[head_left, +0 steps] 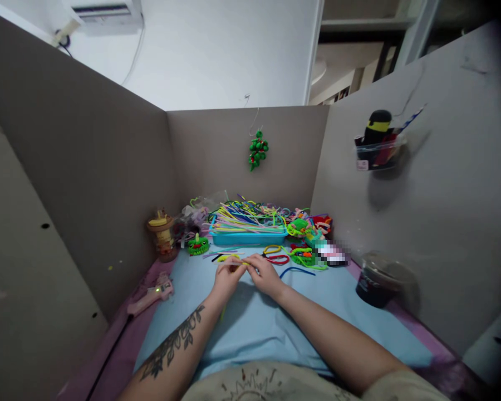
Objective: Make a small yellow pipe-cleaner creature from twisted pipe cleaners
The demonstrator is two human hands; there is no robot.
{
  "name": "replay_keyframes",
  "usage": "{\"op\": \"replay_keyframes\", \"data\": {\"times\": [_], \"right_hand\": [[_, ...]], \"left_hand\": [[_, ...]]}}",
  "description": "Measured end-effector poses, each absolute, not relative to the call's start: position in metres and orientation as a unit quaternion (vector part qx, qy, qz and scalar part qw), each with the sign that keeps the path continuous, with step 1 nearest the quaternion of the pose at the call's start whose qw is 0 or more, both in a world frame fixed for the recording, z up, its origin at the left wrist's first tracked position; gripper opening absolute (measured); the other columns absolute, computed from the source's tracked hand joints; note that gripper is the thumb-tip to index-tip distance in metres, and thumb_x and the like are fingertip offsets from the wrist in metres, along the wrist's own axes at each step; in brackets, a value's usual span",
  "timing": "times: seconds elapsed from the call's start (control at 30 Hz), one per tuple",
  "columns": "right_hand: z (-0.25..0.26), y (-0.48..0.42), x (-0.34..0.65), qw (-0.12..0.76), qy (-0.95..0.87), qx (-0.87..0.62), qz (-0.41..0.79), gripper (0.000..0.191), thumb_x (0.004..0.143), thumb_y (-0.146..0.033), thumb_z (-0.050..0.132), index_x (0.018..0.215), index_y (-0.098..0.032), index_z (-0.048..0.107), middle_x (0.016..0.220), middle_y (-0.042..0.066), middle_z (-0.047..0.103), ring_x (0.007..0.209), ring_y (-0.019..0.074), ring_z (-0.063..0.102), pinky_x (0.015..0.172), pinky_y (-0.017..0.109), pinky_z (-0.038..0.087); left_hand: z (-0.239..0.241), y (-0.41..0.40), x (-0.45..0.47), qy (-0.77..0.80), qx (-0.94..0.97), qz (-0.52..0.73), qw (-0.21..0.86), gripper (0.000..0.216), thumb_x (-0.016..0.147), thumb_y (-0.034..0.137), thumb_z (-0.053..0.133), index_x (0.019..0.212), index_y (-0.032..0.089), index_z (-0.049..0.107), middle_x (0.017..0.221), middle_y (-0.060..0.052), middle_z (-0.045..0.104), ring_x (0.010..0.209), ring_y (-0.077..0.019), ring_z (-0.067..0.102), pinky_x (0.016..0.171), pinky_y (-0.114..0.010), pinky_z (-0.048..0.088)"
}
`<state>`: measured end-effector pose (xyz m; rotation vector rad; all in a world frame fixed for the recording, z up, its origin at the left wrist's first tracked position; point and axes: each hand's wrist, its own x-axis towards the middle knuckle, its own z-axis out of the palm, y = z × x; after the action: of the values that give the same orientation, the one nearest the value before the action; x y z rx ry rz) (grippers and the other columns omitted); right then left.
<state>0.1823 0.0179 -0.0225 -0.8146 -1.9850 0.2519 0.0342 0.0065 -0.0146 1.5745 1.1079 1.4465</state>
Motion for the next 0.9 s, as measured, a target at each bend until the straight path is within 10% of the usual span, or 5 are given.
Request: {"op": "replay_keyframes", "data": {"times": [0.9], "right_hand": [[-0.0186, 0.0135, 0.1831, 0.484, -0.784, -0.389, 0.023, 0.009, 0.080, -0.013, 0.050, 0.076, -0.020, 0.054, 0.086, 0.006, 0.053, 0.086, 0.0203, 0.050, 0.077, 0.032, 0.042]], "left_hand": [[-0.0068, 0.0023, 0.0390, 0.465, 0.592, 0.520, 0.402, 0.031, 0.067, 0.041, 0.063, 0.064, 0.011, 0.065, 0.053, -0.001, 0.056, 0.048, -0.0107, 0.049, 0.046, -0.021, 0.038]]}}
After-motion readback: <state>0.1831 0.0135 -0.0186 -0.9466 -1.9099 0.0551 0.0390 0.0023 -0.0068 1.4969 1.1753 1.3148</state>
